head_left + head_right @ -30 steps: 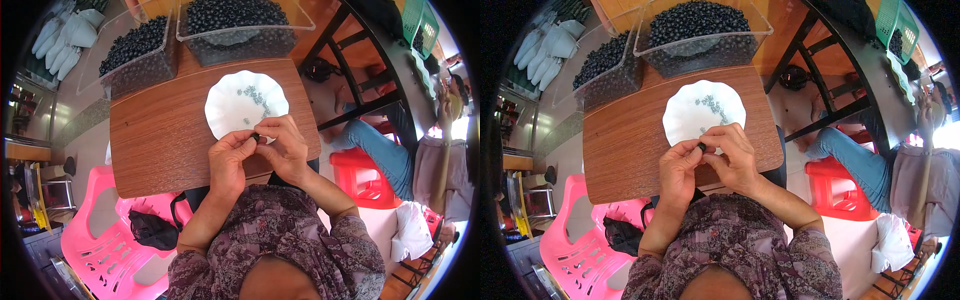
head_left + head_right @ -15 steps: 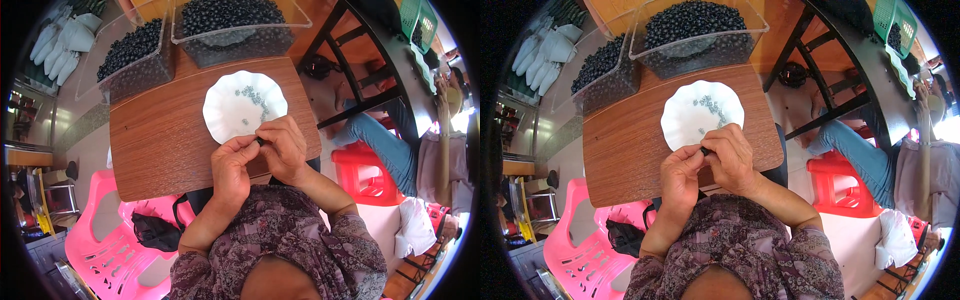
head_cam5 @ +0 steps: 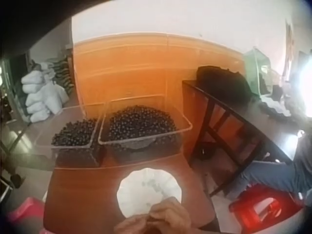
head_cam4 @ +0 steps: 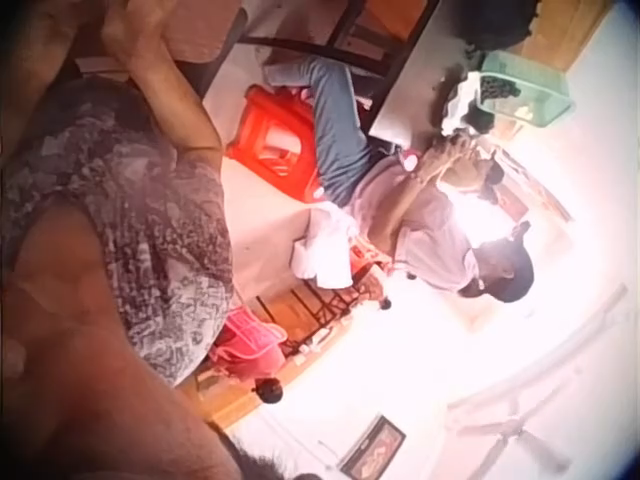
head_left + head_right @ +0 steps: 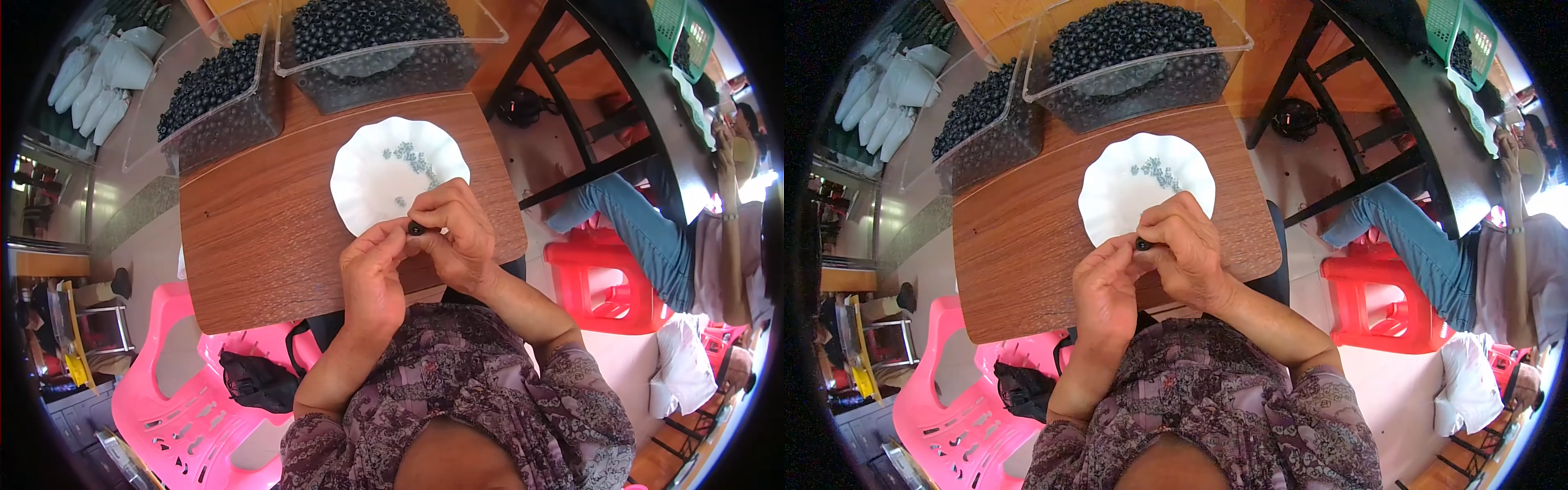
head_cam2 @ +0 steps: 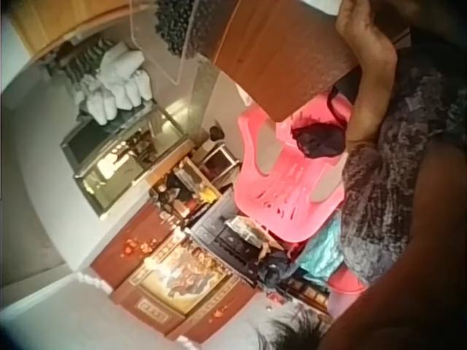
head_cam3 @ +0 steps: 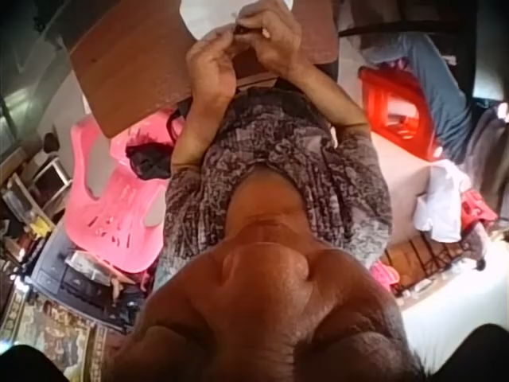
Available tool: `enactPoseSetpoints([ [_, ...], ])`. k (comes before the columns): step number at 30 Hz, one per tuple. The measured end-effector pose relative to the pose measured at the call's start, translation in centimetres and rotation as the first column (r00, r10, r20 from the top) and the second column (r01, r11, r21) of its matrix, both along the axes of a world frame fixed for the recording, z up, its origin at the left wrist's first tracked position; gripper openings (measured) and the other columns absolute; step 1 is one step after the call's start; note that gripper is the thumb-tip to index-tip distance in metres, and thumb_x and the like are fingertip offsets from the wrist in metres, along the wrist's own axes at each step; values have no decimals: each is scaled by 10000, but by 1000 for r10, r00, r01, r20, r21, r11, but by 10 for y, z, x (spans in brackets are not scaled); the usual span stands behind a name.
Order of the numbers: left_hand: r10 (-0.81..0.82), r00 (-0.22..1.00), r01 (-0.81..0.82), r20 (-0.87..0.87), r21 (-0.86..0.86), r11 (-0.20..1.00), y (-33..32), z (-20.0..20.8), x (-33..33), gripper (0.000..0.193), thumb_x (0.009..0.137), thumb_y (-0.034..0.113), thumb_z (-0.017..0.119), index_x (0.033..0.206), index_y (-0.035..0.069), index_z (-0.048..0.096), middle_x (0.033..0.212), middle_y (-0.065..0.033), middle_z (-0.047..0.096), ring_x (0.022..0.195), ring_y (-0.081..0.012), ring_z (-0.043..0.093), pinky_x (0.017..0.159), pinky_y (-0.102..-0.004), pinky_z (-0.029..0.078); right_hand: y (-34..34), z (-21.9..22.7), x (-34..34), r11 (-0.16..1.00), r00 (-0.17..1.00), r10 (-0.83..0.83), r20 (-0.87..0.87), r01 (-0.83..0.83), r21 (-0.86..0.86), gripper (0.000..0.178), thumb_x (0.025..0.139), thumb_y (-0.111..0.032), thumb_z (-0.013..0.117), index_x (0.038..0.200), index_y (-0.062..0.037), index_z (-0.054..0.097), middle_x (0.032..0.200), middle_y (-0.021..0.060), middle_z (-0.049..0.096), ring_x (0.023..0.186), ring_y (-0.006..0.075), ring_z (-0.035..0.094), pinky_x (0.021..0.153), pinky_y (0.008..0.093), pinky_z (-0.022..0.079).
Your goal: Manual assembly of small black cylindrical parts by inserting tiny white components into them.
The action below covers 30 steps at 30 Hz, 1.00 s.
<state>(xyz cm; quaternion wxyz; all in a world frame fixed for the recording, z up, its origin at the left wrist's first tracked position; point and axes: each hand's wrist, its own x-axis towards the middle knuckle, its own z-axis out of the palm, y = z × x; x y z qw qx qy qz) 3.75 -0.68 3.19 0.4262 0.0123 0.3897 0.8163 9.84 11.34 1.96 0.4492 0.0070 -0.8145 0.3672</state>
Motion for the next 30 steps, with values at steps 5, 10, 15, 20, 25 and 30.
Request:
enactPoseSetpoints([
  [5, 6, 998, -8, -55, -50, 999, 4, -2, -5, 149, 859, 45, 555, 959, -61, 586, 915, -71, 622, 818, -120, 582, 788, -233, 443, -5, -3, -7, 995, 999, -24, 33, 27, -96, 305, 553, 118, 613, 826, -3, 549, 839, 128, 580, 719, 279, 525, 619, 331, 433],
  [10, 28, 998, -31, -55, -51, 998, 1, -12, -5, 127, 821, 8, 606, 937, -43, 609, 892, -50, 626, 803, -93, 570, 739, -203, 448, -10, -2, -7, 997, 997, -72, 35, 72, 18, 302, 569, 115, 592, 848, 2, 563, 834, 139, 581, 714, 299, 534, 621, 356, 432],
  [15, 21, 998, -26, -67, -63, 998, -3, -8, 1, 128, 816, 16, 617, 931, -40, 619, 858, -37, 628, 770, -87, 570, 713, -189, 448, -10, 3, -5, 984, 999, -33, -32, 38, 171, 304, 548, 107, 603, 834, 16, 561, 812, 131, 572, 702, 282, 534, 608, 344, 417],
  [20, 38, 983, -47, -177, -45, 998, -4, -15, -4, 123, 833, 29, 605, 936, -39, 603, 861, -45, 628, 771, -95, 573, 709, -196, 454, -12, 2, -7, 999, 998, -6, 61, 3, 49, 321, 579, 96, 626, 884, 12, 573, 847, 133, 583, 740, 283, 538, 657, 358, 436],
  [25, 76, 831, -182, -552, -141, 973, -17, 16, -45, 144, 833, 32, 584, 963, -28, 569, 873, -85, 633, 789, -141, 586, 751, -269, 469, -9, 24, -7, 998, 977, 31, 209, -17, -66, 465, 620, 88, 655, 1066, 14, 550, 928, 128, 599, 796, 281, 543, 692, 343, 448],
  [30, 310, 550, -439, -776, 47, 897, -17, 43, -152, 200, 769, -30, 622, 963, -37, 574, 836, -143, 622, 709, -162, 590, 668, -269, 490, 25, 22, -10, 987, 945, -116, 305, 144, -69, 324, 610, 102, 658, 917, 9, 614, 818, 91, 624, 708, 232, 555, 611, 319, 461],
])
